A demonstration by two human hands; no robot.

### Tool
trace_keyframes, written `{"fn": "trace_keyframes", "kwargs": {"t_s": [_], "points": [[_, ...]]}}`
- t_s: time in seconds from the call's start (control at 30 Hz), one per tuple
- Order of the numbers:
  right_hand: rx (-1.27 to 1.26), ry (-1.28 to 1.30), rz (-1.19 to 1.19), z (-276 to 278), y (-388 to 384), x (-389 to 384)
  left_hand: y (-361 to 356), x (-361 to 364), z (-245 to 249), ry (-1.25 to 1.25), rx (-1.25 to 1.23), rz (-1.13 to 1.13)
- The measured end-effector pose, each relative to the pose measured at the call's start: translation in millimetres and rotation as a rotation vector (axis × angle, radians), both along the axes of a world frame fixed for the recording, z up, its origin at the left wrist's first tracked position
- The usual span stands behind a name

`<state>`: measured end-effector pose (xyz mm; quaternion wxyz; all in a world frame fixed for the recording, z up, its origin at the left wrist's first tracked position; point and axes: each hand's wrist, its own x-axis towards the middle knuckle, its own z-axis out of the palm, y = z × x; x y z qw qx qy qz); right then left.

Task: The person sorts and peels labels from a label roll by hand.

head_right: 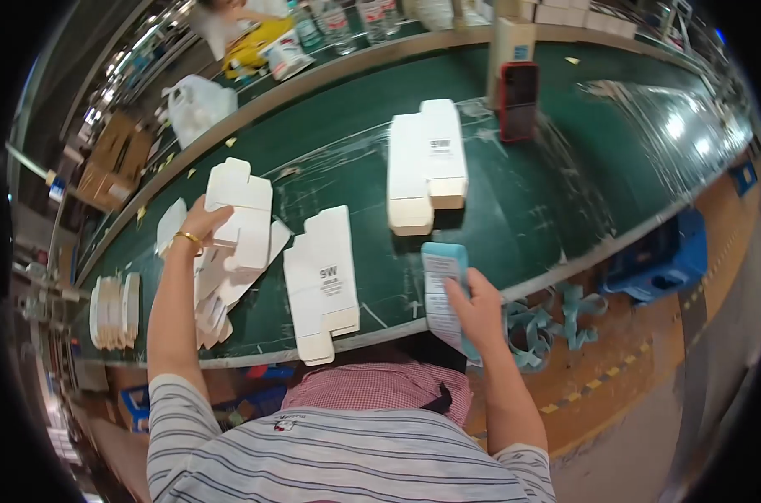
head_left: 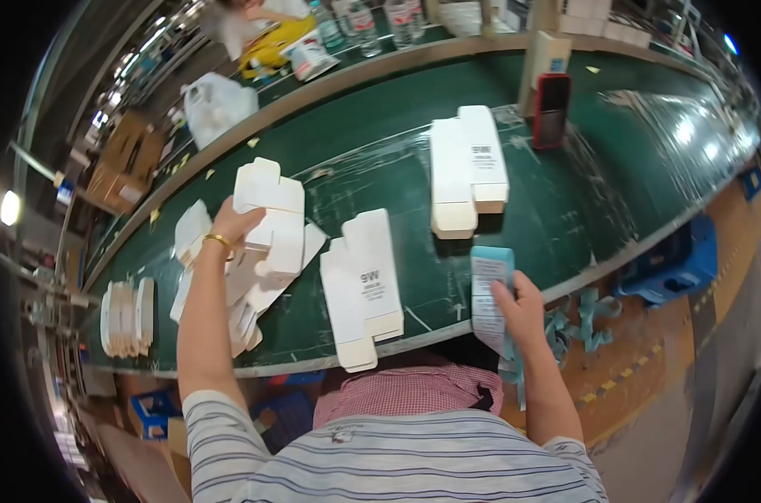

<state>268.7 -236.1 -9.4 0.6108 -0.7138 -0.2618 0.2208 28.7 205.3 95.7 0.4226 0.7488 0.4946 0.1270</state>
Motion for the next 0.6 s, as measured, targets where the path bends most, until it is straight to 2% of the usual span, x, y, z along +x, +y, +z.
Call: {"fn": "trace_keyframes", "kwargs": {"t_s": [0.07, 0.13, 0.2, 0.27, 0.3, 0.37, 0.5, 0.6], "points": [[0.021, 0.02, 0.013, -4, -3, 0, 17, 16, -1, -0.007, 0.153, -0.07], [0.018, 0.03, 0.014, -2, -4, 0, -21, 56, 45, 0.109, 0.492, -0.213], [0.031, 0.041, 0.022, -4, -6, 0, -29, 94, 62, 0.072, 0.896, -0.37], [0.048, 0.05, 0.034, -14, -8, 2, -66, 142, 78, 0.206, 1.146, -0.361], [0.057, 0.031, 0.032, -16, -9, 4, -101, 166, 93, 0.292, 1.13, -0.38], [0.071, -0.008, 0.029, -20, -10, 5, -146, 216, 91, 0.385, 1.182, -0.415], [0.04, -0.003, 0.05, -12, -12, 7, -207, 301, 35, 0.508, 1.261, -0.524], [0.03, -0.019, 0.042, -13, -12, 8, -246, 325, -3, 0.697, 1.274, -0.692]]}}
